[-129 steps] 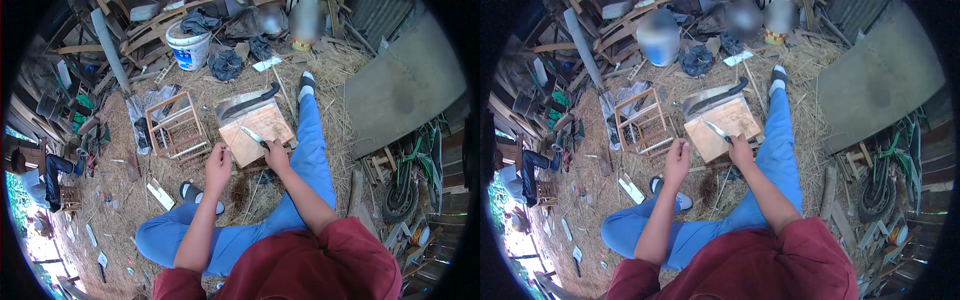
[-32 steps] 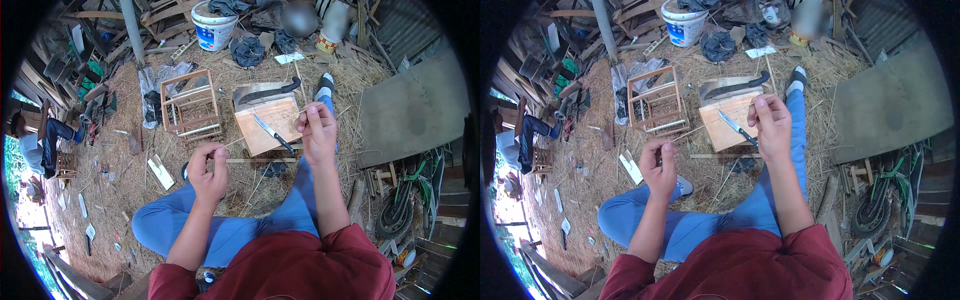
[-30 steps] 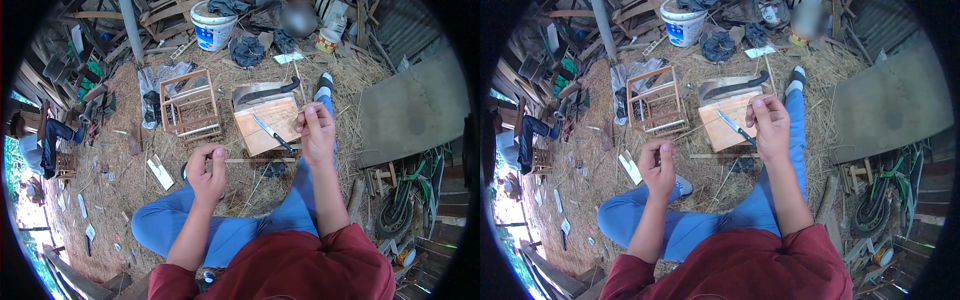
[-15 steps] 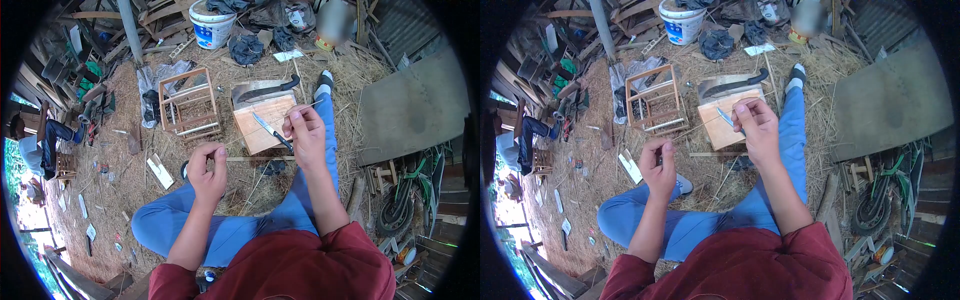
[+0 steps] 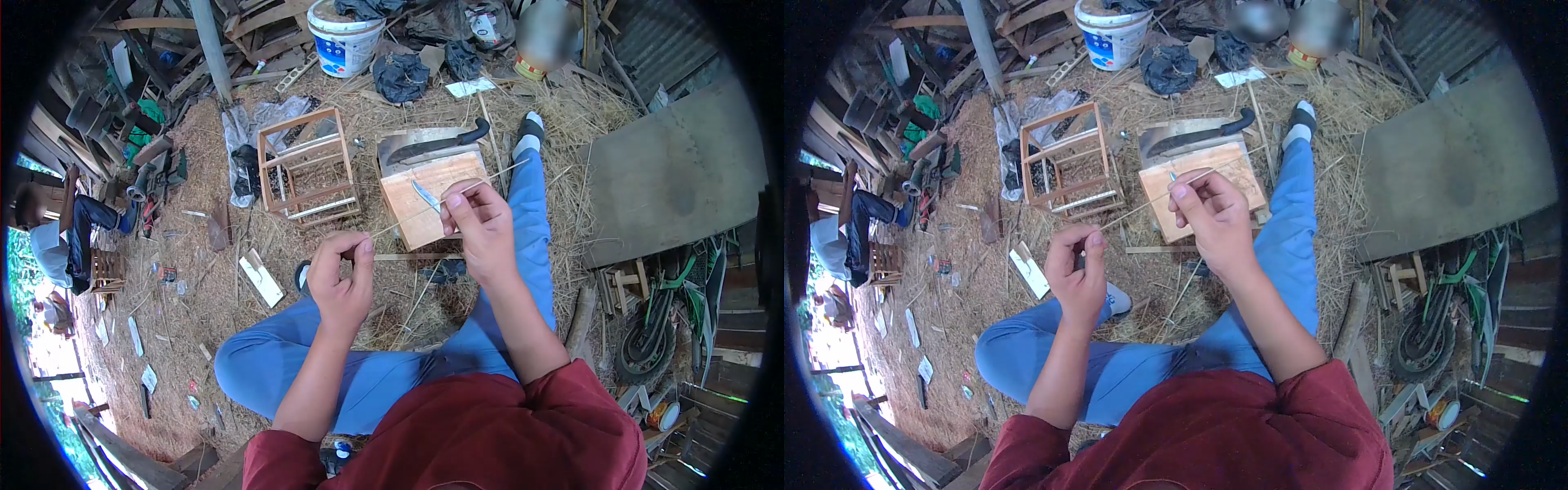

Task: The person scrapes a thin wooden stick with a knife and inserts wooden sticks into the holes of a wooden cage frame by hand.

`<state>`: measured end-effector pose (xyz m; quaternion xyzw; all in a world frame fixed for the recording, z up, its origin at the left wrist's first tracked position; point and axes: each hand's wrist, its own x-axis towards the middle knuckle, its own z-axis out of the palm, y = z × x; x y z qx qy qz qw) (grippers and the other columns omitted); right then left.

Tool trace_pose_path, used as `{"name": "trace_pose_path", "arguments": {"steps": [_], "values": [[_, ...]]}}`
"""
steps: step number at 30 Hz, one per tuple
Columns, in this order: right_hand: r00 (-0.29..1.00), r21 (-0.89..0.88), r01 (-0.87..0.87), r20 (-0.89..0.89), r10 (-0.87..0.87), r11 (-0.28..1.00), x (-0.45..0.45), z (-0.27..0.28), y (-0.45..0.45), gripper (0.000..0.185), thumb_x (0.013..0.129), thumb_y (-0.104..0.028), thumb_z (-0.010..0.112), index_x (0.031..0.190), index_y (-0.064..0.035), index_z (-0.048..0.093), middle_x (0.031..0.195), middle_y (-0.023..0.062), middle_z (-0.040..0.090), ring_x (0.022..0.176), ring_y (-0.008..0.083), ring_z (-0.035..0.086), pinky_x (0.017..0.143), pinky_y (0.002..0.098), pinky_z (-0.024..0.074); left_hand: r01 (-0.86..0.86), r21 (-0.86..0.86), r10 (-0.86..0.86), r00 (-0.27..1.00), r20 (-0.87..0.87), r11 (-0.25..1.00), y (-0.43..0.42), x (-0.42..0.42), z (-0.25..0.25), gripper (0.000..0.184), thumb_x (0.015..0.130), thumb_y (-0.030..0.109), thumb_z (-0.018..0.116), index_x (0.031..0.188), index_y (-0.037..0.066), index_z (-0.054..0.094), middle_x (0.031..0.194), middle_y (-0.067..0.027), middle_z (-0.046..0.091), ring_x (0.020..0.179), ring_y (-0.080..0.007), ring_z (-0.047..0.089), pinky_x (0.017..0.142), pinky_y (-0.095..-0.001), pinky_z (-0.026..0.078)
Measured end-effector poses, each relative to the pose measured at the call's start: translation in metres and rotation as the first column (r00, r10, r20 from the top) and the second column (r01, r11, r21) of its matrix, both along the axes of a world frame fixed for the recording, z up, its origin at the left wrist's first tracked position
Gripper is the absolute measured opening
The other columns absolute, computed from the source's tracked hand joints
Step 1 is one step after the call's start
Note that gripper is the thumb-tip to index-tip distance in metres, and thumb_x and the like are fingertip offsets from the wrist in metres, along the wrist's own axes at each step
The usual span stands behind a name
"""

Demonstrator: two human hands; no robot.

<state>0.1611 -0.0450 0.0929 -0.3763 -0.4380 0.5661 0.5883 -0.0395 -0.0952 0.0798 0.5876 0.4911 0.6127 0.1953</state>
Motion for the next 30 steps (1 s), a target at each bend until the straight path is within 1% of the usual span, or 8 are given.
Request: {"name": "trace_pose_path", "arguments": {"steps": [4, 10, 16, 20, 22, 24, 28, 30], "values": [[1.000, -0.007, -0.015, 0.007, 0.016, 1.000, -0.006, 0.001, -0.003, 0.016, 0.101, -0.016, 0.069, 0.104, -0.0006, 0.066, 0.086, 0.0047, 0.066, 0.075, 0.0089, 0.059, 0.065, 0.0250, 0.0498, 0.015, 0.007, -0.015, 1.000, -0.014, 1.000, 0.000, 0.000, 0.000, 0.009, 0.092, -0.003, 0.072, 0.099, -0.001, 0.067, 0.088, -0.0097, 0.068, 0.073, -0.0139, 0.061, 0.066, -0.0260, 0.050], [0.998, -0.016, -0.053, -0.041, 0.053, 0.998, -0.011, -0.003, -0.006, 0.014, 0.101, -0.014, 0.069, 0.105, -0.0009, 0.065, 0.086, 0.0040, 0.066, 0.074, 0.0079, 0.059, 0.064, 0.0239, 0.0492, 0.004, 0.012, -0.003, 0.999, -0.037, 1.000, -0.001, 0.001, 0.000, 0.010, 0.091, -0.004, 0.071, 0.100, -0.001, 0.067, 0.088, -0.0094, 0.068, 0.073, -0.0136, 0.062, 0.066, -0.0261, 0.050], [0.996, -0.034, -0.087, -0.028, 0.086, 0.996, -0.015, -0.005, -0.008, 0.013, 0.102, -0.013, 0.067, 0.105, -0.0006, 0.065, 0.086, 0.0035, 0.066, 0.071, 0.0067, 0.058, 0.063, 0.0227, 0.0490, 0.014, -0.009, -0.014, 1.000, 0.008, 1.000, -0.002, 0.001, -0.001, 0.010, 0.091, -0.004, 0.072, 0.100, -0.001, 0.068, 0.088, -0.0093, 0.068, 0.073, -0.0130, 0.062, 0.066, -0.0256, 0.050], [0.997, -0.032, -0.078, -0.018, 0.077, 0.996, -0.015, -0.006, -0.008, 0.013, 0.102, -0.013, 0.067, 0.105, -0.0006, 0.065, 0.085, 0.0033, 0.066, 0.072, 0.0064, 0.058, 0.063, 0.0223, 0.0491, 0.003, -0.033, -0.003, 1.000, -0.003, 0.999, -0.001, 0.001, 0.000, 0.011, 0.091, -0.004, 0.071, 0.100, -0.001, 0.067, 0.088, -0.0093, 0.068, 0.072, -0.0132, 0.061, 0.066, -0.0256, 0.050], [0.997, -0.034, -0.081, -0.011, 0.080, 0.996, -0.014, -0.005, -0.008, 0.013, 0.102, -0.013, 0.067, 0.105, -0.0005, 0.065, 0.085, 0.0031, 0.066, 0.071, 0.0063, 0.058, 0.063, 0.0224, 0.0492, -0.002, -0.010, 0.001, 0.996, -0.091, 1.000, 0.001, 0.002, 0.006, 0.010, 0.091, -0.005, 0.070, 0.100, -0.001, 0.066, 0.086, -0.0088, 0.066, 0.070, -0.0128, 0.060, 0.064, -0.0256, 0.049], [0.996, -0.045, -0.063, 0.052, 0.066, 0.997, -0.013, -0.003, -0.007, 0.014, 0.102, -0.014, 0.067, 0.104, -0.0003, 0.065, 0.084, 0.0025, 0.066, 0.071, 0.0058, 0.058, 0.063, 0.0222, 0.0486, 0.012, -0.013, -0.014, 0.995, -0.104, 1.000, 0.002, 0.003, 0.008, 0.010, 0.090, -0.005, 0.069, 0.100, -0.001, 0.066, 0.085, -0.0086, 0.066, 0.069, -0.0128, 0.059, 0.063, -0.0257, 0.048], [0.995, -0.046, -0.055, 0.083, 0.059, 0.997, -0.012, -0.007, -0.006, 0.014, 0.102, -0.014, 0.067, 0.103, -0.0004, 0.065, 0.084, 0.0020, 0.066, 0.070, 0.0052, 0.058, 0.063, 0.0218, 0.0478, 0.048, -0.007, -0.048, 0.991, -0.121, 0.999, 0.003, 0.007, 0.012, 0.010, 0.090, -0.006, 0.068, 0.098, -0.001, 0.066, 0.082, -0.0082, 0.063, 0.066, -0.0126, 0.056, 0.060, -0.0261, 0.045], [0.993, -0.045, -0.091, 0.073, 0.095, 0.995, -0.012, -0.011, -0.005, 0.014, 0.102, -0.015, 0.068, 0.101, -0.0008, 0.065, 0.084, 0.0017, 0.066, 0.070, 0.0049, 0.057, 0.063, 0.0215, 0.0471, 0.056, -0.023, -0.058, 0.991, -0.124, 0.998, 0.003, 0.008, 0.011, 0.010, 0.090, -0.006, 0.068, 0.098, -0.001, 0.066, 0.082, -0.0079, 0.063, 0.065, -0.0127, 0.055, 0.060, -0.0262, 0.045]]}}
